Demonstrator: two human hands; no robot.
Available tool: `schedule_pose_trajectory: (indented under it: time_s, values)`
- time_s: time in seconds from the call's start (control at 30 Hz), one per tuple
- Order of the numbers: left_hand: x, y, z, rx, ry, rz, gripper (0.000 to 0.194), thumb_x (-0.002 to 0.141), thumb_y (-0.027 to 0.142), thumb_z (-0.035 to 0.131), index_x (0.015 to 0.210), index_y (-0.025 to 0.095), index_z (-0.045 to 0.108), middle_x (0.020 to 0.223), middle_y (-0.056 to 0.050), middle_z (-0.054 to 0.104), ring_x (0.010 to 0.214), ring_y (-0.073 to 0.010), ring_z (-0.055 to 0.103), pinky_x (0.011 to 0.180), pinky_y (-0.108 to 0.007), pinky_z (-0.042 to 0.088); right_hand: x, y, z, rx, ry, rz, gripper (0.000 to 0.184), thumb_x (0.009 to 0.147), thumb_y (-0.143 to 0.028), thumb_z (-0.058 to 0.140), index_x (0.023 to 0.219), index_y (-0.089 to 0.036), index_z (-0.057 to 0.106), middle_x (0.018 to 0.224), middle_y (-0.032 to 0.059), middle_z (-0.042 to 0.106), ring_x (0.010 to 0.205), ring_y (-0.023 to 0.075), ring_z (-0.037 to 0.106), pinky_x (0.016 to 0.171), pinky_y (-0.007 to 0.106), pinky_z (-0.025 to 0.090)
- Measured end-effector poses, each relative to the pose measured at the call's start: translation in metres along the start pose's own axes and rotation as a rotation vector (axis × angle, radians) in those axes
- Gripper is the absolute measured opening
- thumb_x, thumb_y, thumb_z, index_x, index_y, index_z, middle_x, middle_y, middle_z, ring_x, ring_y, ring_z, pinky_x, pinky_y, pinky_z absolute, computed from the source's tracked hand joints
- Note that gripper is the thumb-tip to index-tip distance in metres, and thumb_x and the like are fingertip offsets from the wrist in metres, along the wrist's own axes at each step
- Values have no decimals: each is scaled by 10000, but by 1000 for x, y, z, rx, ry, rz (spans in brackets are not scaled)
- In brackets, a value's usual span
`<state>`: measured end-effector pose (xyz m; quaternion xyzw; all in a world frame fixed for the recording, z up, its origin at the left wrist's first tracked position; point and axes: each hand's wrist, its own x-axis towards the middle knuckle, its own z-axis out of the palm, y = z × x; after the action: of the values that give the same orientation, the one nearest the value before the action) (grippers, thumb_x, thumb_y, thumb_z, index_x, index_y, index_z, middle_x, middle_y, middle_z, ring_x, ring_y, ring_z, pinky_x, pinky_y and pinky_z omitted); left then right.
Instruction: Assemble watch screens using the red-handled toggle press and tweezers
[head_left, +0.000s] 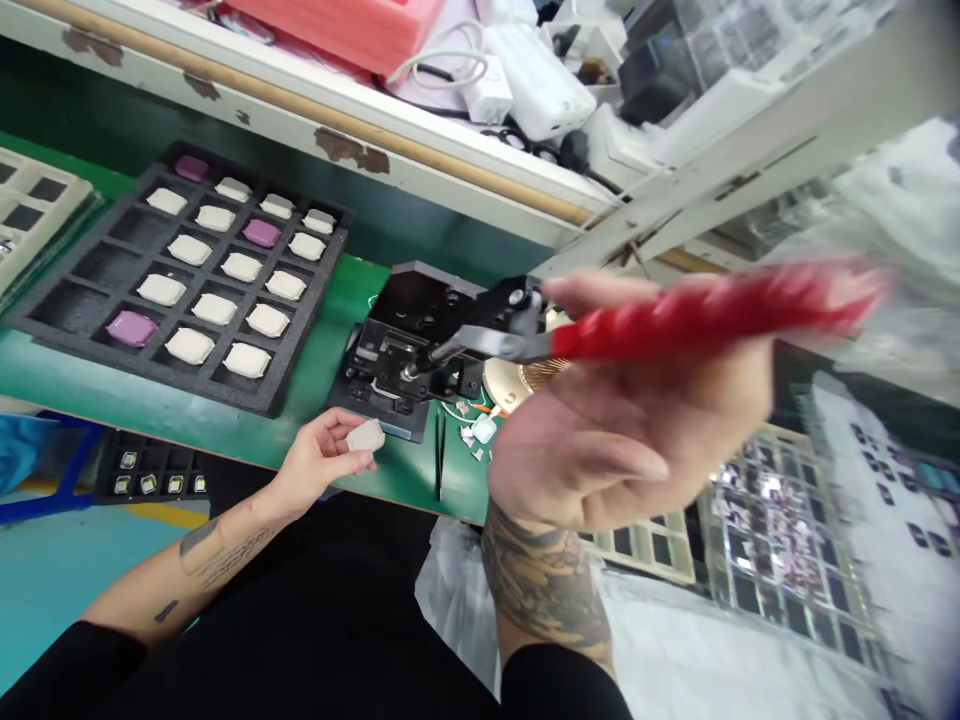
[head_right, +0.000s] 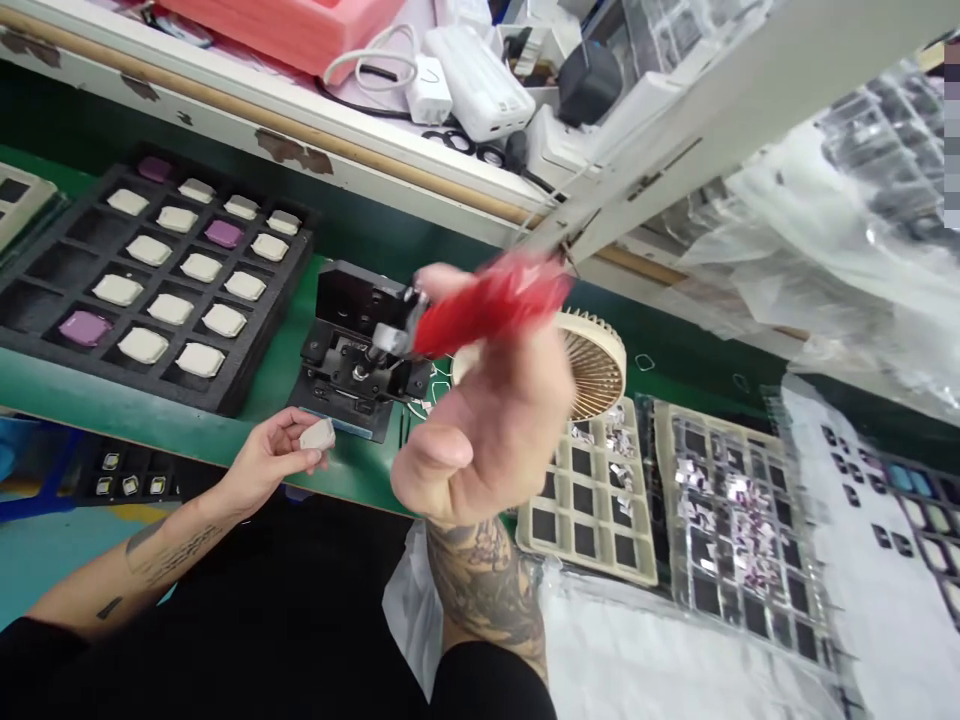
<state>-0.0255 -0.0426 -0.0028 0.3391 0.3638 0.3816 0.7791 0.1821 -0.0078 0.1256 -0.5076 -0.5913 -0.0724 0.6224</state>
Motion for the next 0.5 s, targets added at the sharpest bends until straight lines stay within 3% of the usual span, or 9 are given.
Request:
schedule_pose_trajectory:
  time_s: [0.07, 0.1, 0.13, 0.2, 0.3, 0.37, 0.5]
  values:
    - [-6, 1, -9, 113, -13, 82, 378, 856, 310, 948, 1165, 165, 785, 1052, -99, 807, 913, -209, 773, 781, -290, 605, -19, -6, -1, 33, 174, -109, 538, 1107, -611, 509, 1451, -222, 649, 1217, 137, 693, 1107, 328, 762, 883, 536, 661]
    - [-9, 2, -13, 186, -12, 136, 354, 885, 307, 920, 1191, 172, 804, 1086, -106, 793, 950, -213, 760, 813, -299, 606, -36, -7, -3, 39, 172, -111, 409, 1111, -473, 549, 1413, -232, 684, 1161, 118, 713, 1047, 304, 764, 858, 510, 661]
    - [-11, 3, -17, 263, -9, 194, 331, 908, 296, 893, 1209, 181, 819, 1108, -108, 775, 958, -211, 744, 822, -302, 603, -55, -7, -4, 19, 96, -57, 315, 1111, -365, 552, 1354, -256, 720, 1097, 91, 730, 1002, 279, 762, 854, 490, 661]
    - [-14, 5, -24, 407, -2, 302, 300, 930, 268, 855, 1222, 201, 835, 1111, -105, 744, 927, -202, 715, 797, -304, 594, -98, -3, -4, -37, -184, 103, 291, 1098, -226, 544, 1303, -282, 744, 1072, 73, 769, 1018, 274, 766, 906, 500, 664]
    - [-14, 11, -28, 540, -13, 415, 316, 926, 230, 838, 1243, 225, 835, 1066, -93, 741, 903, -206, 706, 786, -317, 589, -145, 14, 5, -166, -502, 202, 427, 1089, -168, 539, 1490, -259, 656, 1393, 147, 733, 1312, 327, 698, 1114, 585, 604]
    - [-13, 16, -28, 592, -33, 449, 334, 929, 221, 837, 1262, 241, 832, 1055, -87, 749, 914, -212, 713, 798, -322, 590, -156, 30, 18, -267, -612, 229, 456, 1096, -162, 500, 1530, -220, 630, 1464, 187, 690, 1393, 350, 639, 1193, 629, 538]
    - [-12, 26, -26, 722, -62, 477, 361, 971, 249, 807, 1331, 266, 809, 1204, -107, 744, 932, -212, 713, 829, -335, 604, -146, 52, 38, -323, -728, 280, 412, 1083, -125, 440, 1359, -190, 739, 1310, 180, 746, 1256, 344, 677, 1152, 595, 546]
